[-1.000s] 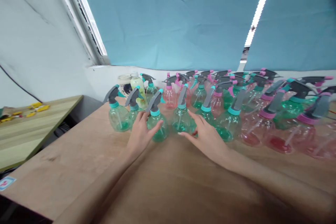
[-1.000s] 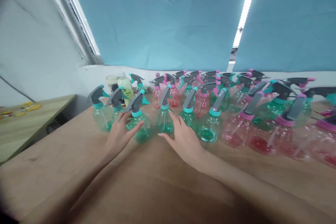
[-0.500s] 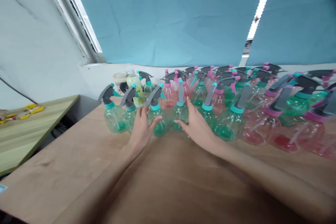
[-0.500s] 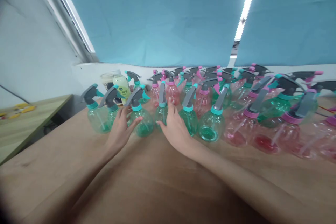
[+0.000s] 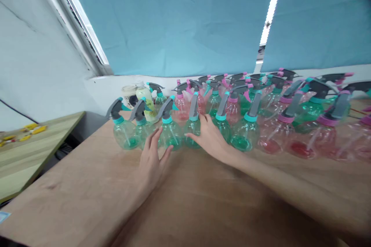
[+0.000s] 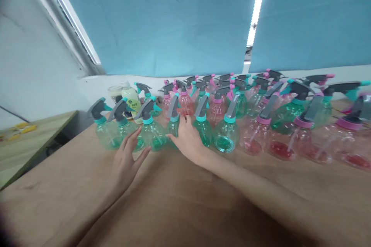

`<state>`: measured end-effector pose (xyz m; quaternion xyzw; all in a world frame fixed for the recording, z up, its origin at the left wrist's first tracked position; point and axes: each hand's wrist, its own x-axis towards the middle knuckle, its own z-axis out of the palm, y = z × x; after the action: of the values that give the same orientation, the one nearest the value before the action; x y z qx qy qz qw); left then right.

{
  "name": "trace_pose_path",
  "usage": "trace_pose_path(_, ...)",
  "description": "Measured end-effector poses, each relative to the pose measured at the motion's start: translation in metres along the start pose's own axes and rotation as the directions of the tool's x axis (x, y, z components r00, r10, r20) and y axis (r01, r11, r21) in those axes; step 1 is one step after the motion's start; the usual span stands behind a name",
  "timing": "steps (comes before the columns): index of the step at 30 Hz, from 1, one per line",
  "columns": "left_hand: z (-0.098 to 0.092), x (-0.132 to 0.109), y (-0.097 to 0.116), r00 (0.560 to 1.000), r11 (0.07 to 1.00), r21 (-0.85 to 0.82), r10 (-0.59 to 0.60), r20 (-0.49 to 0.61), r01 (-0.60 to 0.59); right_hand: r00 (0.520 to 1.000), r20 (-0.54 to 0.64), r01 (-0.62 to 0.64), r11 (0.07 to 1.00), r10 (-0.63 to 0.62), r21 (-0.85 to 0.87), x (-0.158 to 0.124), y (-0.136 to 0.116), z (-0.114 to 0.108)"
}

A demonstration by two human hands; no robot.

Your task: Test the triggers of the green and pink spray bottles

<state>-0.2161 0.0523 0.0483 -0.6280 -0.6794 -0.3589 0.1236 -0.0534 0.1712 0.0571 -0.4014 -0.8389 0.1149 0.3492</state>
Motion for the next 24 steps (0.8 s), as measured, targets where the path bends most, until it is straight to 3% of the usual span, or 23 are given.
trace_pose_path(5, 0.004, -0.017, 0.005, 0.998, 0.998, -0.019, 0.065, -0.025, -0.065, 0.997, 0.015, 0.079, 0.951, -0.078, -0.3, -0.024, -0.009, -0.009)
trace_pose_path(8, 0.008, -0.025, 0.005, 0.996, 0.996, 0.037, 0.085, -0.018, -0.084, 0.992, -0.019, 0.106, 0.924, -0.121, -0.367, -0.037, -0.008, -0.016)
trace_pose_path(14, 0.01, -0.017, 0.001, 0.987, 0.975, 0.208, 0.111, -0.118, -0.085, 0.969, -0.11, 0.187, 0.946, -0.222, -0.264, -0.058, 0.004, -0.025)
trace_pose_path(18, 0.011, 0.005, 0.0, 0.97, 0.921, 0.38, 0.161, -0.179, -0.083, 0.989, -0.062, 0.125, 0.986, -0.133, -0.11, -0.074, 0.01, -0.031)
trace_pose_path(21, 0.018, 0.019, 0.0, 0.968, 0.914, 0.402, 0.147, -0.203, -0.054, 0.998, -0.021, 0.065, 0.996, -0.067, -0.058, -0.083, 0.011, -0.036)
trace_pose_path(24, 0.026, 0.028, 0.0, 0.971, 0.912, 0.411, 0.116, -0.209, -0.021, 0.996, -0.019, 0.091, 0.994, -0.092, -0.067, -0.088, 0.014, -0.04)
